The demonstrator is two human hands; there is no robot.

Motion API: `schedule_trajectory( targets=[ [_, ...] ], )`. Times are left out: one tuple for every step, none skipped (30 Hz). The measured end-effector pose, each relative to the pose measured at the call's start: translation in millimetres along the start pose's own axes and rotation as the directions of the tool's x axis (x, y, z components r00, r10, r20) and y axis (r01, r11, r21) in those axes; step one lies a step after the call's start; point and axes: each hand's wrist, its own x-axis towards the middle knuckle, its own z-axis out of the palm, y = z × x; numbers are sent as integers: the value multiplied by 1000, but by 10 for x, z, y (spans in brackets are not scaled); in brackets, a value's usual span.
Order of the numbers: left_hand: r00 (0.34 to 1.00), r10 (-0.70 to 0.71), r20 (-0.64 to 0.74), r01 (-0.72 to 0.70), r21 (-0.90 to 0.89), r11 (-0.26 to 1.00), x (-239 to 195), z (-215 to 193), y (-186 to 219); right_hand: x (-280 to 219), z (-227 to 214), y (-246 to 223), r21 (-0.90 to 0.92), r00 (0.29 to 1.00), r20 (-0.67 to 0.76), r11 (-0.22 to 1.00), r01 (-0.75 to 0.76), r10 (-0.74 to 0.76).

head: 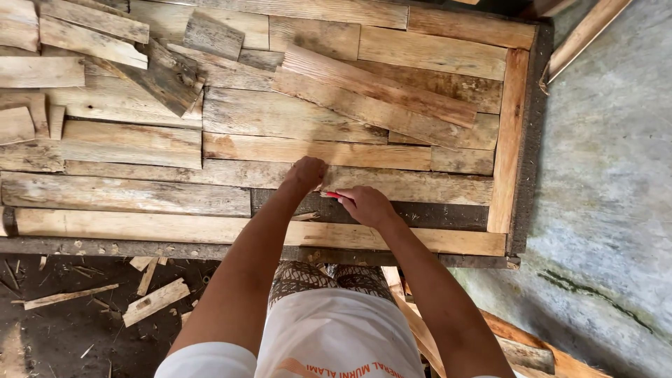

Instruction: The person fits thin wood strips into a framed panel on a workbench, using a red utility knife to trim strip ends and pressing strips into place to build up a wood mosaic surface. They reposition and align strips one at a time across the panel.

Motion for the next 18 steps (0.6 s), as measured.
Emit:
schedule_trajectory(
  targets=[
    [1000,-3,-1,3,-1,1000,1,26,-11,3,-5,1,0,1000,2,1000,2,-2],
    [1000,-4,-20,3,-34,999,6,48,-25,11,-11,0,-19,1000,6,1000,-2,2],
    [999,-6,-40,3,-67,998,7,68,-40,18,-15,-4,-38,1000,9,999,-6,6],
    [999,-13,-43,10,-66,998,49,75,-57,8,-54,-35,-38,1000,12,999,2,-2],
    [1000,-24,5,24,-104,994,86,82,-77,-2,-91,-70,-33,1000,25,999,-18,19],
    [998,-35,53,42,-141,989,111,91,-107,-11,-119,-109,-27,998,40,999,-36,37],
    [998,-45,49,51,-141,989,134,20,-167,-43,-83,-53,-26,999,45,999,-27,28],
    [989,-67,133,99,-258,961,173,-54,-219,-66,-65,10,21,1000,12,1000,-5,5],
    [973,-77,216,154,-367,917,212,-130,-273,-87,-48,75,68,1000,-22,998,17,-16],
    [974,-82,211,157,-367,917,161,-345,-250,-106,-52,100,67,1000,-20,997,24,-22],
    [965,-104,239,205,-447,871,113,-557,-224,-125,-56,130,119,997,-71,992,41,-32],
    [954,-120,274,252,-523,814,59,-735,-173,-182,-57,173,172,992,-120,984,53,-32],
    [954,-120,275,254,-525,812,-11,-868,-137,-225,-83,140,172,993,-117,984,52,-32],
    [960,-138,244,247,-503,828,-76,-1012,-100,-260,-119,104,193,995,-91,981,-25,43],
    [965,-155,212,241,-480,843,-146,-1157,-61,-299,-156,66,213,991,-63,972,-102,117],
    [966,-155,207,238,-480,844,-161,-1153,-88,-303,-115,114,210,991,-67,973,-98,114],
    [969,-166,184,231,-426,875,-174,-1148,-110,-309,-79,163,237,988,-53,963,-131,148],
    [971,-172,164,222,-370,902,-177,-1134,-118,-331,-46,219,264,982,-39,950,-169,186]
  ],
)
